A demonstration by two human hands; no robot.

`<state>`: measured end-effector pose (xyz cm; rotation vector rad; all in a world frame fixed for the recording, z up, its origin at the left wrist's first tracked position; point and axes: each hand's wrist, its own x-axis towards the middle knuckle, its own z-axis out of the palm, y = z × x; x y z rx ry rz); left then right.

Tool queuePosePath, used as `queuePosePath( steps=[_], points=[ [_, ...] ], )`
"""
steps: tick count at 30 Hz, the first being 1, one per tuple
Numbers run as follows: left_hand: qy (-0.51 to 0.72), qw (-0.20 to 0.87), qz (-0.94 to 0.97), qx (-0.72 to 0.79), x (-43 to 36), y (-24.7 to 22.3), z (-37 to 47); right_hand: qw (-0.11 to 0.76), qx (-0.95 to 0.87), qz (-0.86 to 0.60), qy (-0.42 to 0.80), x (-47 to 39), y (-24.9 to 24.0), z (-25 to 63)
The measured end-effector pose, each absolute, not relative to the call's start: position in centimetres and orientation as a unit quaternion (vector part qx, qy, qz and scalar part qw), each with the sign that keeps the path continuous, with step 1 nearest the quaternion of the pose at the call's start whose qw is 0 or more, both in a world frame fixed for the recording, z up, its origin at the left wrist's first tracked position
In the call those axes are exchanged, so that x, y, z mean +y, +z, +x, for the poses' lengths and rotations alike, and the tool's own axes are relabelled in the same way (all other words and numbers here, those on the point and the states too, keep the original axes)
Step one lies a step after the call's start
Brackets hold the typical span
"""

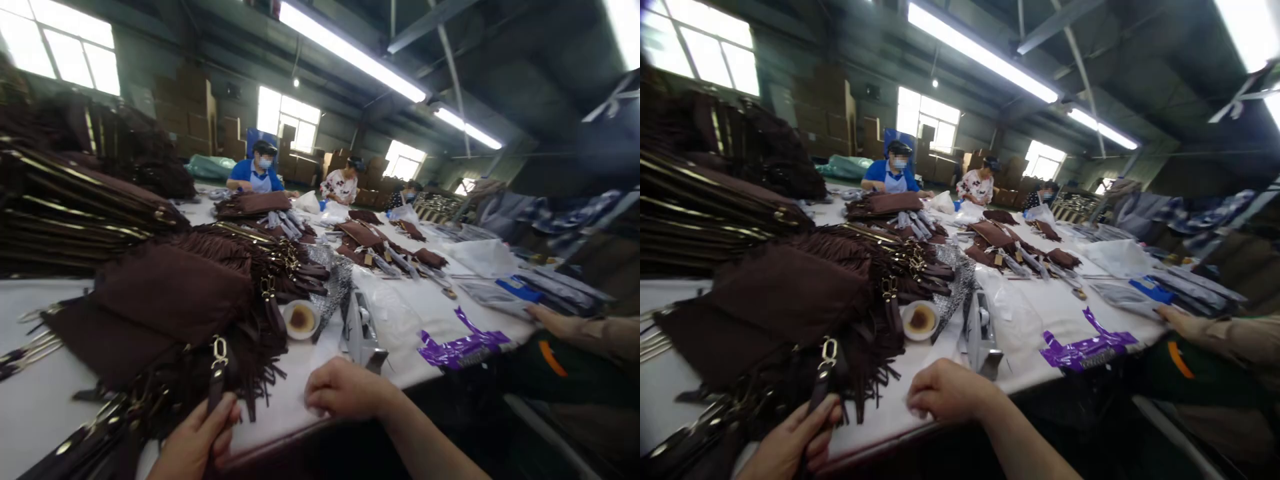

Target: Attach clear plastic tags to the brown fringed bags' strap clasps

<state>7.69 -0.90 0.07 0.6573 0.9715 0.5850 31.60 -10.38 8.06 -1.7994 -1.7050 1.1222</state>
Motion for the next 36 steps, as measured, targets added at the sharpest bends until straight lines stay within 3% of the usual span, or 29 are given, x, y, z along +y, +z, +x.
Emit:
queuePosePath(
  steps=[2,4,9,12,15,20,25,31,36],
  points=[
    [0.286,0.799,0.303,0.434,-1.3,0.8,7.8,0.229,-0.570,-0.561,0.555,-9.9,8.0,29.5],
    [0.280,0.817,0.300,0.404,-1.6,1.2,7.7,0.247,-0.540,-0.529,0.607,-8.6,7.5,27.5],
    [0.255,0.859,0.313,0.314,-2.1,0.8,6.6,0.333,-0.527,-0.586,0.518,-4.5,5.9,24.1],
    [0.271,0.830,0.351,0.338,-2.0,0.1,5.8,0.425,-0.474,-0.618,0.463,-3.1,4.6,23.4],
    [0.290,0.793,0.375,0.382,-1.8,-0.4,5.3,0.515,-0.384,-0.597,0.481,-3.5,2.6,23.1],
    [0.288,0.772,0.404,0.397,-1.8,-1.2,5.7,0.453,-0.385,-0.598,0.538,-5.8,0.5,21.9],
    [0.232,0.748,0.459,0.421,-1.9,-1.4,5.7,0.493,-0.406,-0.641,0.425,-6.0,1.0,21.6],
    [0.170,0.741,0.543,0.358,0.0,1.6,2.8,0.384,-0.512,-0.689,0.339,-6.9,1.2,22.7],
    [0.268,0.708,0.529,0.384,2.3,3.7,3.0,0.310,-0.592,-0.670,0.323,-8.1,1.2,22.0]
  ],
)
